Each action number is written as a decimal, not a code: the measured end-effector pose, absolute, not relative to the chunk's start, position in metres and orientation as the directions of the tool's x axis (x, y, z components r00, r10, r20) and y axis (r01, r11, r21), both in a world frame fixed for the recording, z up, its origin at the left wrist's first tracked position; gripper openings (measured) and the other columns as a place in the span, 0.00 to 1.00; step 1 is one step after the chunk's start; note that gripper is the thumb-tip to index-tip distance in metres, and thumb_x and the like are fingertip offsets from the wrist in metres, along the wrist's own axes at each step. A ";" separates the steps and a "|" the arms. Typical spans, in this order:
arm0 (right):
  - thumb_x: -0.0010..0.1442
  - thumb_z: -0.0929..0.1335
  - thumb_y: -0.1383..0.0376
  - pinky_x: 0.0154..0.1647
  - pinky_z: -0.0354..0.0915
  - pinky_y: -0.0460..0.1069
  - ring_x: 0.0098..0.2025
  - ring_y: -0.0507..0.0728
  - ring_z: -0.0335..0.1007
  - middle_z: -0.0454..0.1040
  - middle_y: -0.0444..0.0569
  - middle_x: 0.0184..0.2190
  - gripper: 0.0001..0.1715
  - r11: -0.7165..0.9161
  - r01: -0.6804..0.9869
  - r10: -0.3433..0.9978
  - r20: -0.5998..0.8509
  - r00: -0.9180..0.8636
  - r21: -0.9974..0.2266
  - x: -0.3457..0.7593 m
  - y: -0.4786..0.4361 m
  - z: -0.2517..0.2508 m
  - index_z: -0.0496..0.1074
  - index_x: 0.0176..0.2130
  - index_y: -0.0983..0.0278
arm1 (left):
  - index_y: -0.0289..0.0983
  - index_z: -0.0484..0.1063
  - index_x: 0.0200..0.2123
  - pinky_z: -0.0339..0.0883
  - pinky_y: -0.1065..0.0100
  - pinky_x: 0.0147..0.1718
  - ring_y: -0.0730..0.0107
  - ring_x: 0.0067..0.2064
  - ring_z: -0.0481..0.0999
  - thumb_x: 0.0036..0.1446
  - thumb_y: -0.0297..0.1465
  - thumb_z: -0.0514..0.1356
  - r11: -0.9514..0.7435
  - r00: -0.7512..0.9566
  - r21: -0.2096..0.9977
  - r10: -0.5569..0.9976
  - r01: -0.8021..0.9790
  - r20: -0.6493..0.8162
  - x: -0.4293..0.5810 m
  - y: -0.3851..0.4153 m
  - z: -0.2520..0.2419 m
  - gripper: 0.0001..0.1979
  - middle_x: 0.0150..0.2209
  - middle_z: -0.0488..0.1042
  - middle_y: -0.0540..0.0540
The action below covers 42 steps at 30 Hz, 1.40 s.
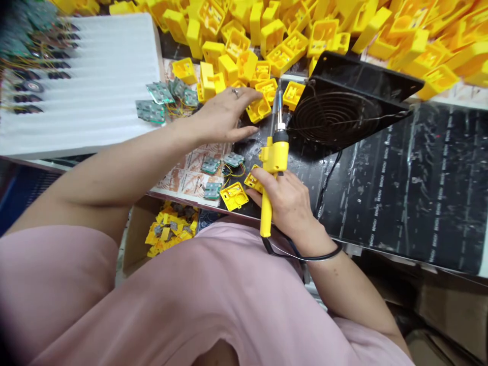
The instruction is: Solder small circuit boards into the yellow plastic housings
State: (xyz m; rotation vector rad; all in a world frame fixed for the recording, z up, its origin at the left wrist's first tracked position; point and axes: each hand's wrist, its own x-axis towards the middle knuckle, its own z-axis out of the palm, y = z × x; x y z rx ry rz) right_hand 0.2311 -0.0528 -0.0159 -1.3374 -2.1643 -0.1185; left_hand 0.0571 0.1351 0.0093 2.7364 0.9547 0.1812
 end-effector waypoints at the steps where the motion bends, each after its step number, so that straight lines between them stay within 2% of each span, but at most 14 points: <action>1: 0.66 0.70 0.58 0.38 0.69 0.50 0.36 0.58 0.75 0.77 0.49 0.37 0.21 0.491 0.841 0.792 0.519 -0.322 -0.227 0.231 -0.054 -0.017 0.66 0.55 0.62 | 0.41 0.63 0.66 0.60 0.54 0.59 0.49 0.63 0.66 0.60 0.38 0.57 -0.749 0.768 0.265 0.639 0.608 0.043 0.061 0.135 0.008 0.31 0.62 0.69 0.39; 7: 0.65 0.71 0.61 0.39 0.71 0.52 0.38 0.59 0.76 0.78 0.50 0.42 0.26 0.512 0.810 0.796 0.510 -0.324 -0.284 0.237 -0.055 -0.018 0.64 0.59 0.59 | 0.37 0.73 0.55 0.58 0.49 0.57 0.42 0.61 0.66 0.61 0.39 0.57 -0.721 0.727 0.155 0.686 0.676 0.017 0.059 0.115 0.020 0.22 0.47 0.77 0.36; 11: 0.63 0.73 0.61 0.36 0.71 0.52 0.34 0.59 0.75 0.78 0.48 0.38 0.27 0.517 0.816 0.790 0.512 -0.339 -0.258 0.251 -0.059 -0.014 0.65 0.58 0.59 | 0.34 0.72 0.57 0.63 0.52 0.51 0.44 0.52 0.74 0.60 0.47 0.58 -0.662 0.670 0.105 0.734 0.742 -0.105 0.031 0.092 0.030 0.28 0.44 0.79 0.36; 13: 0.63 0.73 0.59 0.35 0.70 0.52 0.34 0.59 0.75 0.78 0.48 0.38 0.26 0.503 0.822 0.803 0.496 -0.330 -0.266 0.255 -0.060 -0.012 0.66 0.57 0.58 | 0.35 0.70 0.60 0.66 0.54 0.50 0.48 0.50 0.76 0.61 0.47 0.57 -0.627 0.648 0.169 0.751 0.760 -0.128 0.013 0.086 0.031 0.30 0.46 0.79 0.37; 16: 0.63 0.73 0.58 0.38 0.71 0.53 0.38 0.61 0.76 0.77 0.49 0.40 0.28 0.494 0.812 0.820 0.477 -0.317 -0.311 0.253 -0.054 -0.008 0.65 0.58 0.58 | 0.37 0.72 0.57 0.66 0.58 0.53 0.55 0.52 0.76 0.63 0.42 0.55 -0.664 0.729 0.323 0.669 0.674 -0.146 -0.007 0.084 0.026 0.24 0.50 0.78 0.40; 20: 0.66 0.70 0.58 0.43 0.72 0.54 0.43 0.62 0.77 0.77 0.51 0.43 0.25 0.516 0.799 0.828 0.420 -0.373 -0.309 0.236 -0.036 -0.004 0.64 0.59 0.59 | 0.34 0.75 0.50 0.64 0.55 0.57 0.51 0.57 0.72 0.61 0.40 0.58 -0.756 0.807 0.283 0.565 0.590 -0.173 -0.009 0.076 0.019 0.20 0.54 0.74 0.36; 22: 0.67 0.68 0.59 0.40 0.71 0.52 0.42 0.61 0.77 0.77 0.51 0.43 0.22 0.504 0.808 0.850 0.343 -0.400 -0.306 0.229 -0.029 -0.003 0.65 0.58 0.59 | 0.33 0.75 0.45 0.66 0.55 0.54 0.50 0.55 0.72 0.60 0.40 0.59 -0.762 0.799 0.240 0.577 0.602 -0.172 -0.006 0.069 0.020 0.17 0.51 0.75 0.36; 24: 0.68 0.67 0.60 0.36 0.70 0.51 0.41 0.60 0.77 0.77 0.51 0.44 0.20 0.473 0.825 0.871 0.301 -0.387 -0.309 0.227 -0.028 -0.005 0.66 0.58 0.59 | 0.33 0.75 0.43 0.68 0.59 0.46 0.54 0.47 0.75 0.58 0.38 0.60 -0.710 0.762 0.277 0.612 0.647 -0.210 -0.007 0.062 0.023 0.15 0.43 0.77 0.38; 28: 0.69 0.65 0.62 0.36 0.69 0.50 0.40 0.60 0.78 0.77 0.52 0.44 0.19 0.368 0.885 0.910 0.306 -0.279 -0.286 0.232 -0.040 -0.009 0.67 0.58 0.59 | 0.34 0.74 0.45 0.66 0.67 0.35 0.69 0.32 0.73 0.57 0.34 0.59 -0.512 0.682 0.515 0.699 0.688 -0.216 -0.022 0.059 0.025 0.14 0.31 0.75 0.48; 31: 0.69 0.66 0.59 0.35 0.70 0.50 0.39 0.58 0.78 0.77 0.51 0.43 0.19 0.352 0.897 0.917 0.290 -0.273 -0.267 0.236 -0.046 -0.005 0.67 0.58 0.59 | 0.34 0.74 0.52 0.69 0.67 0.40 0.69 0.36 0.76 0.60 0.35 0.56 -0.436 0.633 0.634 0.766 0.639 -0.111 -0.036 0.063 0.019 0.20 0.36 0.78 0.46; 34: 0.67 0.68 0.53 0.38 0.71 0.53 0.38 0.60 0.77 0.78 0.52 0.42 0.24 0.404 0.889 0.880 0.356 -0.314 -0.214 0.236 -0.039 0.007 0.67 0.57 0.61 | 0.35 0.76 0.53 0.70 0.62 0.52 0.63 0.49 0.78 0.61 0.35 0.53 -0.466 0.656 0.604 0.744 0.647 -0.128 -0.043 0.067 0.014 0.21 0.48 0.80 0.43; 37: 0.67 0.68 0.50 0.47 0.72 0.57 0.43 0.62 0.76 0.78 0.53 0.44 0.25 0.474 0.860 0.838 0.396 -0.376 -0.187 0.235 -0.016 0.018 0.67 0.57 0.60 | 0.36 0.76 0.56 0.68 0.61 0.57 0.62 0.55 0.77 0.61 0.33 0.50 -0.496 0.703 0.582 0.685 0.644 -0.194 -0.041 0.067 0.016 0.24 0.54 0.79 0.43; 40: 0.66 0.68 0.51 0.54 0.70 0.60 0.51 0.63 0.75 0.77 0.52 0.48 0.25 0.526 0.808 0.838 0.323 -0.440 -0.264 0.232 0.017 0.017 0.66 0.58 0.58 | 0.36 0.73 0.59 0.68 0.61 0.57 0.61 0.56 0.77 0.61 0.36 0.52 -0.530 0.738 0.577 0.643 0.622 -0.205 -0.036 0.064 0.020 0.26 0.57 0.78 0.42; 42: 0.65 0.69 0.53 0.51 0.72 0.59 0.49 0.62 0.76 0.77 0.51 0.47 0.26 0.506 0.794 0.861 0.254 -0.441 -0.336 0.230 0.034 0.013 0.65 0.58 0.58 | 0.37 0.72 0.60 0.68 0.59 0.54 0.58 0.54 0.77 0.59 0.38 0.56 -0.572 0.738 0.525 0.651 0.630 -0.177 -0.032 0.059 0.018 0.27 0.54 0.78 0.40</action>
